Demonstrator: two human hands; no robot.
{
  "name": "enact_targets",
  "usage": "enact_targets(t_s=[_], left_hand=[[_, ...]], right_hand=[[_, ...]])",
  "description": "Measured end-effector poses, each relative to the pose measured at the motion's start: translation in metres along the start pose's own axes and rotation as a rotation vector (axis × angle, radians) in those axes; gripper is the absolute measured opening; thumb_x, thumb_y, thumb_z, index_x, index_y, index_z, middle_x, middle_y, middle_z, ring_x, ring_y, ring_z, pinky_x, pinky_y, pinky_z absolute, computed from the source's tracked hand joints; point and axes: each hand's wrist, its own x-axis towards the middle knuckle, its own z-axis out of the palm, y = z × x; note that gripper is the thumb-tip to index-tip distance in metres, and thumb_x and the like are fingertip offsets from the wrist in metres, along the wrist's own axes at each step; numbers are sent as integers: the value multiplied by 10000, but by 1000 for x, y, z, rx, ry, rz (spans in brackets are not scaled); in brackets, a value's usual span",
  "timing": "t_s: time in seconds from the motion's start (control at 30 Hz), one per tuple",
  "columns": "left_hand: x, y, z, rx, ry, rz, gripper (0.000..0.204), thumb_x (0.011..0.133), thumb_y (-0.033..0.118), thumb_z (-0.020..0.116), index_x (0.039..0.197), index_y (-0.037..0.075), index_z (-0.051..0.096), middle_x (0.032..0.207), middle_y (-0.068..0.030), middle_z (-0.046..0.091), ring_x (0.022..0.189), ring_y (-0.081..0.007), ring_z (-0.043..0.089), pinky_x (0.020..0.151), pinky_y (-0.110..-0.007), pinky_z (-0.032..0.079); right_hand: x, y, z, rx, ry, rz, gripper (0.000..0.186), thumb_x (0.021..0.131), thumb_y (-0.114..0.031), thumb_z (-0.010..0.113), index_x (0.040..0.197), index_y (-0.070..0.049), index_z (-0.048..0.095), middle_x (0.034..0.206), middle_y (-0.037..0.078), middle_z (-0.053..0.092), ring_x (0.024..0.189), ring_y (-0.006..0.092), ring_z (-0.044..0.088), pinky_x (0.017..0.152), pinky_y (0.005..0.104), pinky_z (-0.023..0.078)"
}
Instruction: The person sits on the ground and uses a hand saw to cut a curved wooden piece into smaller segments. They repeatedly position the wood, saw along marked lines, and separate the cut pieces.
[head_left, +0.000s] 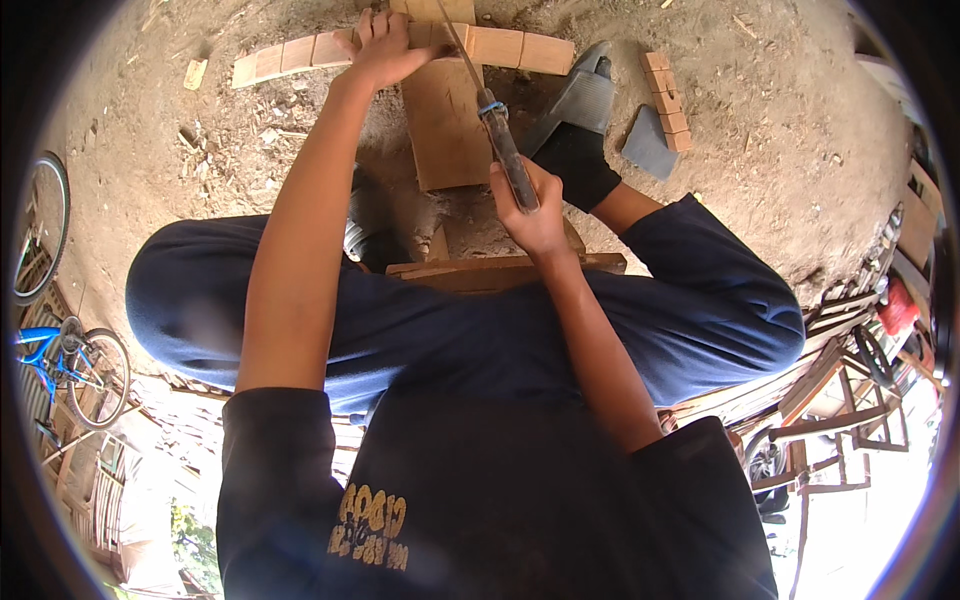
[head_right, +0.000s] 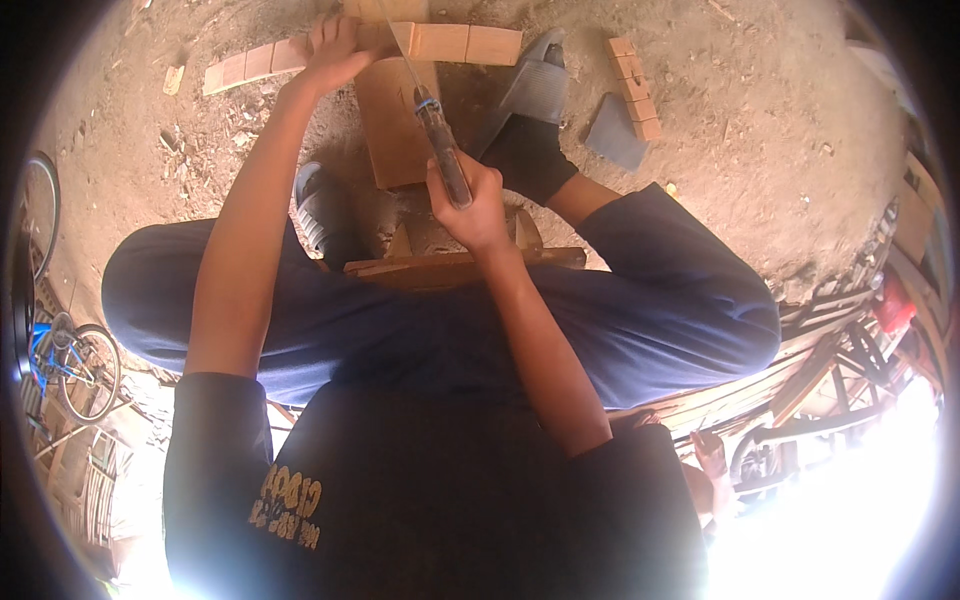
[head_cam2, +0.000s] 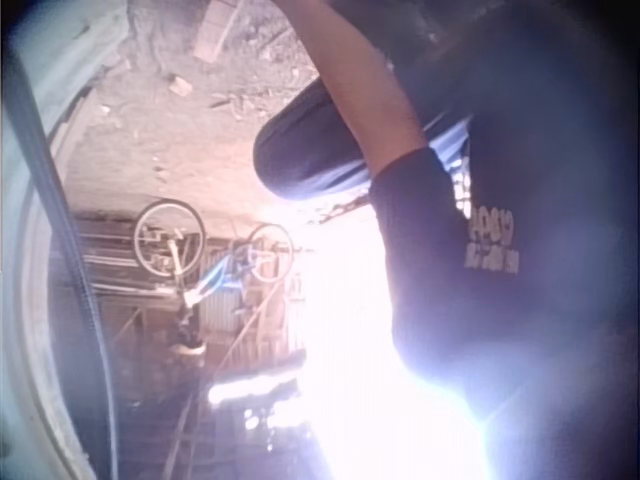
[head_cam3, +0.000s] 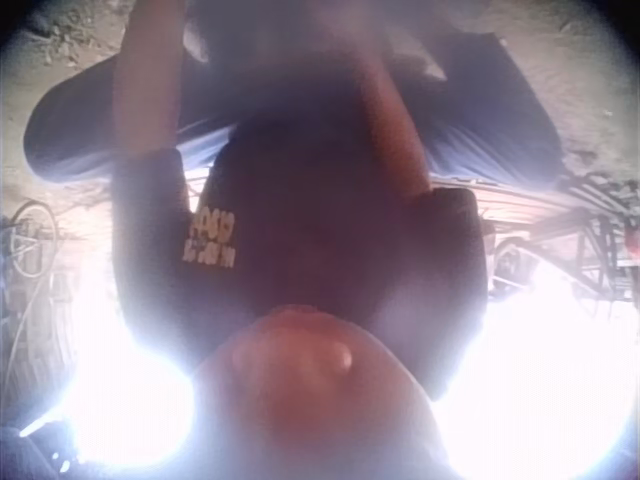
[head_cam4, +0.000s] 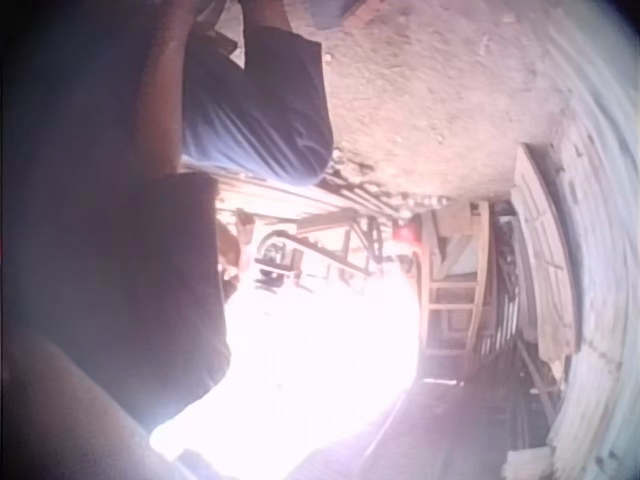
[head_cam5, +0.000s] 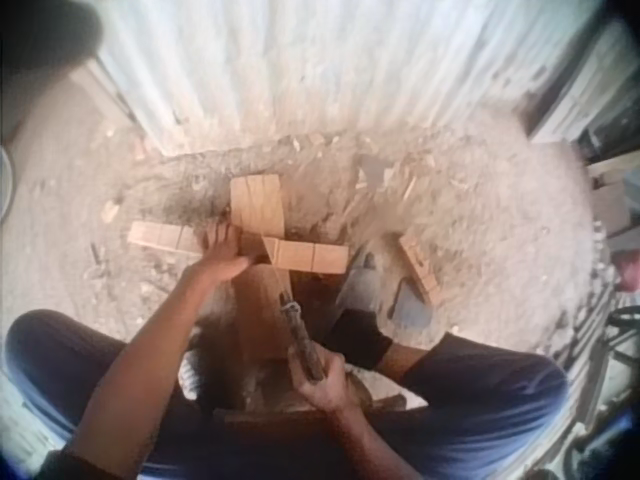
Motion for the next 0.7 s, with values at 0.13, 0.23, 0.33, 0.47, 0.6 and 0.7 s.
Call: enact_targets(t_s=[0.13, 0.23, 0.33, 0.47, 0.6, 0.7], left_hand=[[9, -20, 12, 2, 16, 4, 1177, 751, 850, 565, 1549, 28, 293, 1651, -179, 194, 1553, -383, -37, 1156, -722, -53], [11, -18, 12, -6, 1, 17, 1176, 753, 846, 565, 1550, 27, 291, 1656, -178, 185, 1554, -380, -36, 1155, -720, -63], [13, -25, 14, 18, 59, 39, 988, 828, 653, 621, 1520, 16, 319, 1617, -203, 223, 1532, -403, 34, 1204, -601, 50], [4, -7, 7, 41, 32, -22, 880, 872, 548, 636, 1505, 15, 336, 1594, -211, 259, 1522, -409, 57, 1226, -554, 100], [13, -16, 9, 8, -1, -14, 1078, 792, 740, 600, 1541, 25, 300, 1646, -178, 202, 1546, -385, -18, 1178, -667, -13], [15, -21, 10, -14, 44, 28, 897, 859, 571, 636, 1503, 20, 340, 1616, -192, 242, 1530, -402, 31, 1220, -571, 81]], right_hand=[[-20, -1, -5, -52, -35, 32, 213, 973, -109, 636, 792, -9, 588, 618, -29, 488, 614, 19, 430, 520, 268, 378], [-10, 0, -3, -45, -26, 13, 213, 974, -110, 636, 795, -5, 591, 617, -24, 491, 613, 22, 427, 521, 267, 376], [2, -8, 2, -52, -1, 0, 196, 922, -92, 661, 772, 10, 587, 597, 130, 539, 519, 143, 524, 539, 332, 448], [-14, -3, -5, -42, -14, 14, 215, 965, -107, 641, 789, -1, 579, 608, -15, 463, 605, 32, 407, 515, 281, 364], [-16, -5, -9, -96, -35, 25, 223, 967, -118, 640, 787, -3, 578, 613, -22, 458, 615, 32, 403, 524, 279, 362], [-13, -2, -12, -72, -39, 62, 205, 940, -114, 653, 786, 5, 591, 605, 57, 509, 575, 87, 484, 544, 318, 421]])
